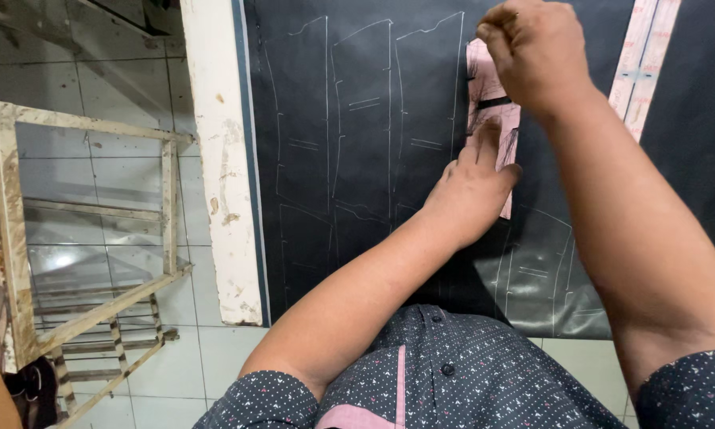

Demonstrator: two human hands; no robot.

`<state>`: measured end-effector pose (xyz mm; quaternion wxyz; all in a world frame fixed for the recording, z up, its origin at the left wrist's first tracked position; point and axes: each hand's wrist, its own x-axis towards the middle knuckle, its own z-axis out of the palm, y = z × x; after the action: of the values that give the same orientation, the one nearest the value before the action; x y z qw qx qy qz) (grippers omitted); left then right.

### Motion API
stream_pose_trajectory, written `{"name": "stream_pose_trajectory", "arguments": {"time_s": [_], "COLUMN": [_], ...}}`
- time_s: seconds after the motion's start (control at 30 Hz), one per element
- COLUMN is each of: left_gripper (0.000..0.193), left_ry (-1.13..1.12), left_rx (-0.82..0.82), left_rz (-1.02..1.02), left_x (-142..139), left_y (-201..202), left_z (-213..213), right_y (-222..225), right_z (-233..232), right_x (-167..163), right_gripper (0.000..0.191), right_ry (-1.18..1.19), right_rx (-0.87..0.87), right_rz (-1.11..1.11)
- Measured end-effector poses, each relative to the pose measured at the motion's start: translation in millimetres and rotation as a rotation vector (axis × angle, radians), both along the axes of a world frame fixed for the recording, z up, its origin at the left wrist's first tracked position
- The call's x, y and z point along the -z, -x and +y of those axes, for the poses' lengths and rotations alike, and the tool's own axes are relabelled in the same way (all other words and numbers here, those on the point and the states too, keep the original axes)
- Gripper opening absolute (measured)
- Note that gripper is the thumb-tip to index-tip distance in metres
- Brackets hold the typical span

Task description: The person places a pink paper pattern piece on a large sheet of black pattern paper and traces around it with a pencil. They reposition the pattern piece, use a straight ruler to draw guide lines, and continue tracing the pattern outline and internal marks.

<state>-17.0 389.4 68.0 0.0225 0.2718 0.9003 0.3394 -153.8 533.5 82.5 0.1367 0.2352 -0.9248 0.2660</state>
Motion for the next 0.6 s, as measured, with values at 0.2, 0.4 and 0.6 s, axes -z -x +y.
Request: {"name": "stream_pose_trajectory", "arguments": {"time_s": [0.2,0.4,0.6], "left_gripper": [0.020,0.019,0.017], "left_ry": [0.005,0.025,0.003], "left_rx": [0.011,0.020,0.016], "left_rz": [0.012,0.003,0.016], "left_x": [0,4,8], "left_y": [0,0,0], "left_z": [-2,-1,-1], "right_y": [5,1,-4], "right_z": [24,36,41], "right_x": [-15,-16,-13], "right_gripper": [0.004,0.005,0.006], "right_ry": [-0.102,-0.097,-0.022], "right_rx": [0.040,0.085,0.099], "right_rz": [0.186,0.187,0.094]}}
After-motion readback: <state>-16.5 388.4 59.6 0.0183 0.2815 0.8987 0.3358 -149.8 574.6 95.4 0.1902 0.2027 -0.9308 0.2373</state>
